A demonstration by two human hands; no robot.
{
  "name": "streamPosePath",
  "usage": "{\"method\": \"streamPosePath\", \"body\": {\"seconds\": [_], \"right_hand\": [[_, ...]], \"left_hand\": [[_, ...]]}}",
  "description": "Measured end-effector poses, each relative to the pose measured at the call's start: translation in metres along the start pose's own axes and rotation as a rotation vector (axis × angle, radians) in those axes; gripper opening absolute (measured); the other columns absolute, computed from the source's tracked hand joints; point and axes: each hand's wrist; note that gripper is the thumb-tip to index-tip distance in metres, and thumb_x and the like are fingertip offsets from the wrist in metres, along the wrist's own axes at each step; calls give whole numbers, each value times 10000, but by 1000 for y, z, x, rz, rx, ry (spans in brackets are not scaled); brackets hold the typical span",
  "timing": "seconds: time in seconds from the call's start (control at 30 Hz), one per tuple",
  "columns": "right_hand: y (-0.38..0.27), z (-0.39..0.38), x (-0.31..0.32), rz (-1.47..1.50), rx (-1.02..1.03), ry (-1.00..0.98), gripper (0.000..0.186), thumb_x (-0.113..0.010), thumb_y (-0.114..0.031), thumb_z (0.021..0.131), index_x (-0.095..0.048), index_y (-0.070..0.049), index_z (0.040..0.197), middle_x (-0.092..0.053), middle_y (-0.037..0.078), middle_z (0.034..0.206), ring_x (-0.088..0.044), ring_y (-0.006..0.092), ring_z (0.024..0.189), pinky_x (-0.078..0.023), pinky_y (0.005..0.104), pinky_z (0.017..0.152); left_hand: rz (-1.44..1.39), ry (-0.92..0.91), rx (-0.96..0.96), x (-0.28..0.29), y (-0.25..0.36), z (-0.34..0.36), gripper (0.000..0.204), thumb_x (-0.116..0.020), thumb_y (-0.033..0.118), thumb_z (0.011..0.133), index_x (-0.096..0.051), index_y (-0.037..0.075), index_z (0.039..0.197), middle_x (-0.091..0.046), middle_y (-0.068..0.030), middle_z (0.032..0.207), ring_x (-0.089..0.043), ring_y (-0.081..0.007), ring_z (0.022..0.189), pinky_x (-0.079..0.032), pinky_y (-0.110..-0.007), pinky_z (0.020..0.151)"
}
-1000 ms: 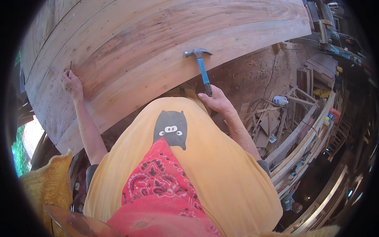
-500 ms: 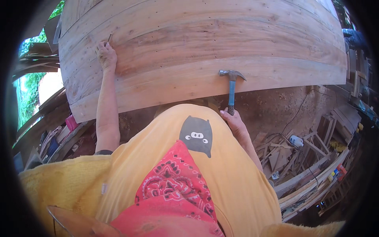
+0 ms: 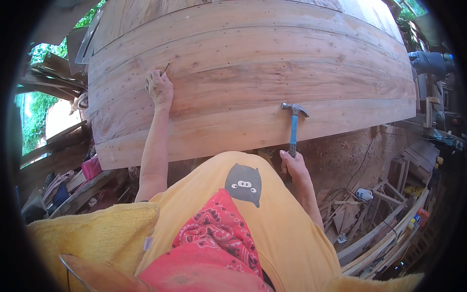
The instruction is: The person hammers nails into a large wooden board and then uses a power sander to smooth the surface of the wood.
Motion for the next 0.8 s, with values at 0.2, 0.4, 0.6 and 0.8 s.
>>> {"method": "streamPosePath", "body": {"seconds": [0.2, 0.4, 0.6, 0.8], "right_hand": [[-17, -7, -87, 199, 11, 47, 364, -697, -306, 1041, -559, -100, 773, -526, 24, 615, -508, 150, 489, -418, 327, 502], [-21, -4, -143, 264, -37, 77, 315, -704, -280, 1039, -553, -100, 828, -525, 28, 645, -508, 155, 500, -412, 318, 501], [-25, -5, -189, 423, -31, 66, 312, -698, -287, 1043, -526, -119, 845, -511, 12, 667, -503, 143, 515, -397, 311, 486], [-42, -15, -213, 533, -53, 53, 300, -685, -296, 1050, -506, -138, 868, -519, -5, 692, -487, 118, 527, -404, 299, 482]], "left_hand": [[-88, -45, -24, 4, -6, -3, 145, -716, 155, 967, -659, 88, 1083, -617, -173, 1444, -510, -355, 1429, -350, -527, 1200], [-192, -153, -106, 7, -8, -3, 130, -699, 171, 983, -663, 95, 1082, -593, -152, 1498, -460, -343, 1493, -289, -543, 1253], [-257, -204, -171, 11, -11, -4, 115, -694, 155, 982, -659, 99, 1077, -604, -147, 1495, -468, -332, 1496, -280, -539, 1263], [-406, -273, -360, 7, -17, -3, 130, -711, 125, 961, -655, 87, 1072, -643, -161, 1455, -529, -336, 1454, -339, -518, 1247]]}}
Point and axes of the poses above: each hand's wrist, its own z-axis towards the middle knuckle, its own x-axis out of the back of the hand, y = z × x
